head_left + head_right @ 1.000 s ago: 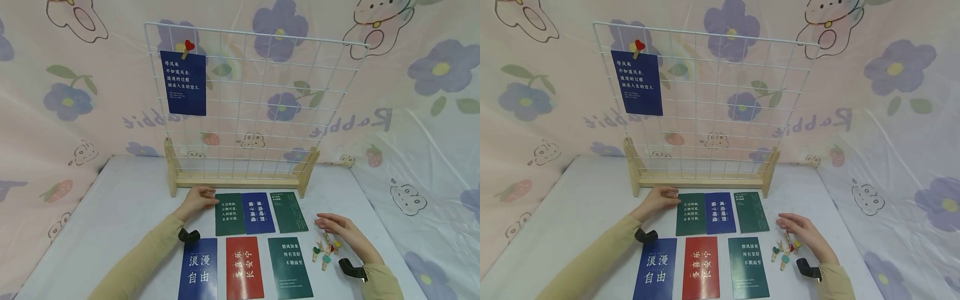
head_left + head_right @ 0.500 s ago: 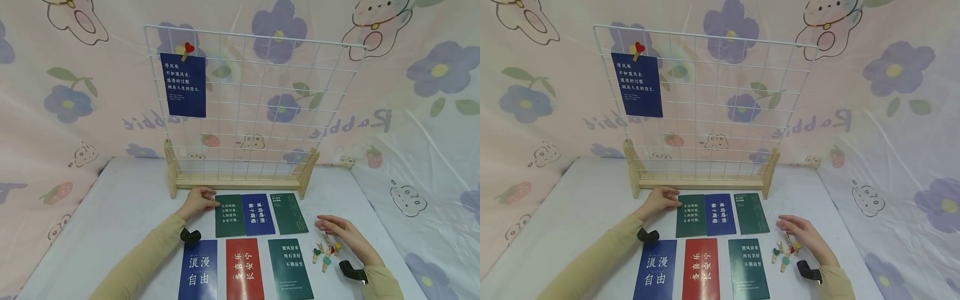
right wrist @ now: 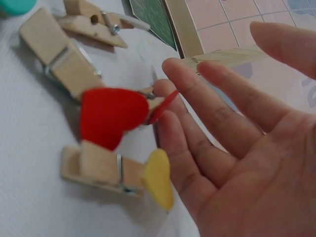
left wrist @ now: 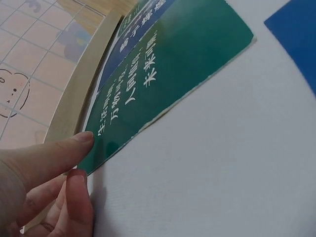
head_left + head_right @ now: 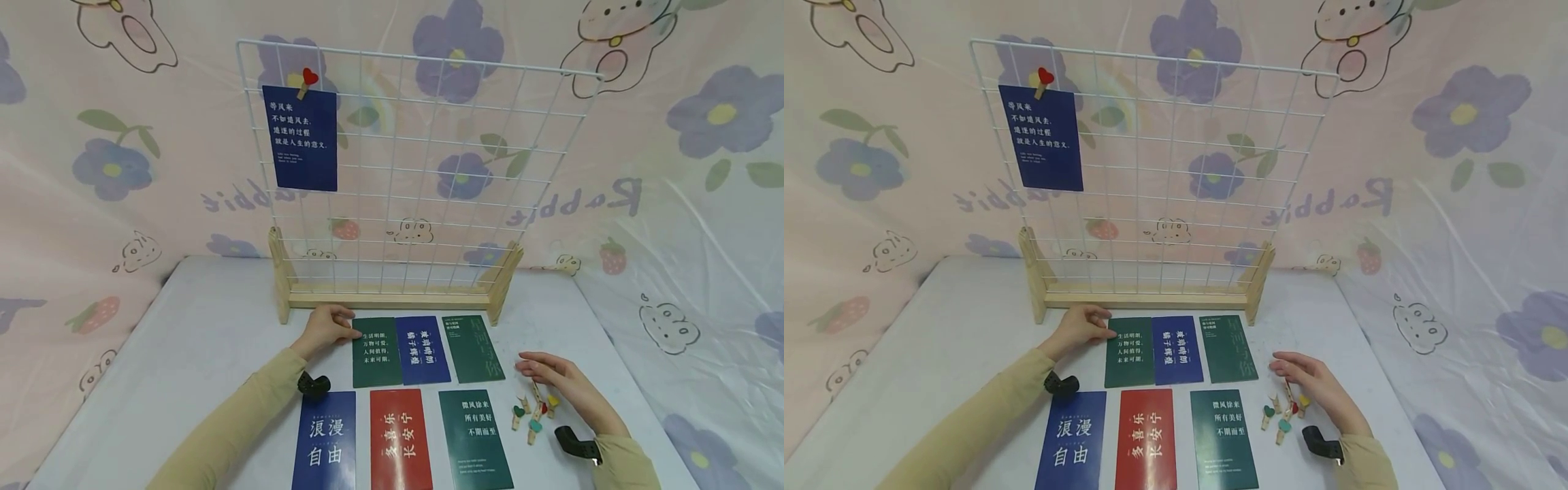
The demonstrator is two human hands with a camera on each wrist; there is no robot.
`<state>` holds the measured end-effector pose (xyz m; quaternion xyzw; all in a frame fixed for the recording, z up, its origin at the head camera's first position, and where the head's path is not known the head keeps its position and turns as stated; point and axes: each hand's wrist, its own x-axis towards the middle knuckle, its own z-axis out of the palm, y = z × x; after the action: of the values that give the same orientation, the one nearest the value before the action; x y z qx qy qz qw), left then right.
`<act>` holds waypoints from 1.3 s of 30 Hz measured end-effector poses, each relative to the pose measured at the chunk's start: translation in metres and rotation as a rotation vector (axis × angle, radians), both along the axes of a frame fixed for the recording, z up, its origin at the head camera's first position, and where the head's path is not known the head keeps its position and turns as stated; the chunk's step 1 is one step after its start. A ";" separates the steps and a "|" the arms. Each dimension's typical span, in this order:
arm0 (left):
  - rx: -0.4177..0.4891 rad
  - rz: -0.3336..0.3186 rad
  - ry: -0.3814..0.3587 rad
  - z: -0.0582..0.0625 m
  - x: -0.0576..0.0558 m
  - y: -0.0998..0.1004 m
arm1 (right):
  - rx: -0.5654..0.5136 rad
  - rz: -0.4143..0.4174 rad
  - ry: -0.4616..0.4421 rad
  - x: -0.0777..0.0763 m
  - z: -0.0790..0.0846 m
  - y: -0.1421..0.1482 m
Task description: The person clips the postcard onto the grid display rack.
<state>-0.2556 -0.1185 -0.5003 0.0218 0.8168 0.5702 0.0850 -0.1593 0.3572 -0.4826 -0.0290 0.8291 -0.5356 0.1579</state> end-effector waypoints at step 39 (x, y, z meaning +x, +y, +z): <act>-0.096 0.005 0.072 0.000 0.001 0.002 | 0.011 -0.040 -0.040 -0.002 -0.004 0.002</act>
<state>-0.2545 -0.1168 -0.5007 0.0361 0.8459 0.5293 0.0553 -0.1609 0.3596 -0.4865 -0.0005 0.8292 -0.5345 0.1639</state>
